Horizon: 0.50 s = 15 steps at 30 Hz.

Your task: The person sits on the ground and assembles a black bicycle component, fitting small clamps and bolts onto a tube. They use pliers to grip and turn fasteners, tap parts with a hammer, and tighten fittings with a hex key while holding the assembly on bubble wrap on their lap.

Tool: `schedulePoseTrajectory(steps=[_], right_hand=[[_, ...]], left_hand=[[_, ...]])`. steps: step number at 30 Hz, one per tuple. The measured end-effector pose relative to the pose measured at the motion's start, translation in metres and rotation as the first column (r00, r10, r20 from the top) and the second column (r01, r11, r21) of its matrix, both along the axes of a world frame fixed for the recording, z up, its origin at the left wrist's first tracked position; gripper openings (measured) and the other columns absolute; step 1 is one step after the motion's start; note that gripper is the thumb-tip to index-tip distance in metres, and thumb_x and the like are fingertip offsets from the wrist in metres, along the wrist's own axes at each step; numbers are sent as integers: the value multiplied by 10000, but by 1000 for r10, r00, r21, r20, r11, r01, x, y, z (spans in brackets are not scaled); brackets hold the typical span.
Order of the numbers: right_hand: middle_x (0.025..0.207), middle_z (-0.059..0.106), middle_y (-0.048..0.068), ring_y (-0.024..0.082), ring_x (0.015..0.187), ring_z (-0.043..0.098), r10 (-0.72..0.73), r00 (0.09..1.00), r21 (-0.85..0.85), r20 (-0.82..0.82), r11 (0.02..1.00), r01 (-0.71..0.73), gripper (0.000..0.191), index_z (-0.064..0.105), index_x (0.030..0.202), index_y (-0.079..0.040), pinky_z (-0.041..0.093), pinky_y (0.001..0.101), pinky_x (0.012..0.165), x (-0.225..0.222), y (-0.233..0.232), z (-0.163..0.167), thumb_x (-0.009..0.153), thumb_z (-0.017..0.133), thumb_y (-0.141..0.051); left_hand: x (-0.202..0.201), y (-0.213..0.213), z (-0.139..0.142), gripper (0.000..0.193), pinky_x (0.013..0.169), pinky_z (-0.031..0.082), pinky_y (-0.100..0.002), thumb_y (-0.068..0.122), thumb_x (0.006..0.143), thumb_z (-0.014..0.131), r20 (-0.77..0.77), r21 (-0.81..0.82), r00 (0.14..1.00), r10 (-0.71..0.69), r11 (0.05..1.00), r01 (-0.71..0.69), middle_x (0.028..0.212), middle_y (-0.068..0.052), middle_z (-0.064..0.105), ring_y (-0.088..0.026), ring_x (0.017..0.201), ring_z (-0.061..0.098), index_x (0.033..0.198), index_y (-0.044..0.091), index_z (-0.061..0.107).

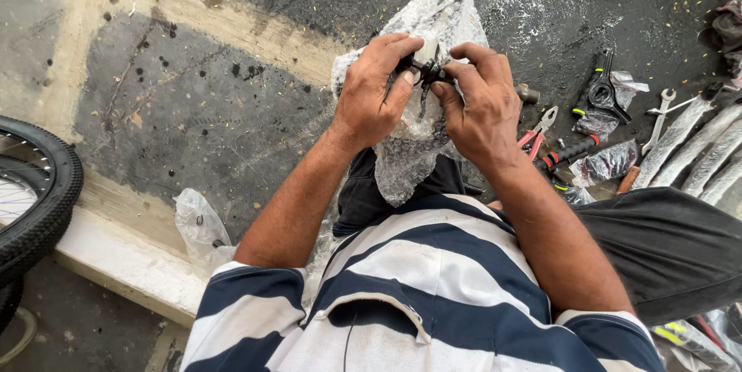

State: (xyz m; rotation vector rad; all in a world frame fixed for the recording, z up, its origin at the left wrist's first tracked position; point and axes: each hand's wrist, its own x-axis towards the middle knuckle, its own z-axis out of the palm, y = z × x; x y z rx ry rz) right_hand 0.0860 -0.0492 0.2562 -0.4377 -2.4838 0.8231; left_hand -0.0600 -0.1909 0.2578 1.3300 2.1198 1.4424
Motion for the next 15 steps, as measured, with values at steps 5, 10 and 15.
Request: schedulePoseTrajectory(steps=[5, 10, 15], right_hand=[[1280, 593, 178, 316, 1085, 630, -6, 1000, -169, -3, 986, 6, 412, 609, 1165, -9, 516, 412, 905, -3, -5, 5, 873, 842, -182], [1157, 573, 125, 270, 978, 607, -69, 997, -385, -39, 922, 49, 371, 590, 1143, -21, 523, 363, 871, -16, -6, 0, 866, 820, -110], [1176, 574, 96, 243, 993, 640, 77, 970, -494, -232, 849, -185, 378, 559, 1226, -36, 533, 337, 884, 5, 21, -37, 942, 805, -78]], left_hand=[[2, 0, -1, 403, 1124, 515, -441, 78, 953, 604, -28, -2, 1000, 3, 1000, -3, 1382, -227, 614, -381, 1281, 641, 1353, 34, 630], [0, 0, -1, 440, 1147, 503, -446, 95, 945, 631, -45, -25, 999, -21, 999, 20, 1400, -230, 607, -374, 1319, 620, 1381, 40, 615], [-21, -16, 8, 617, 1140, 511, -401, 148, 887, 782, -23, -73, 981, -190, 979, 188, 1419, -205, 548, -321, 1326, 591, 1441, 21, 542]])
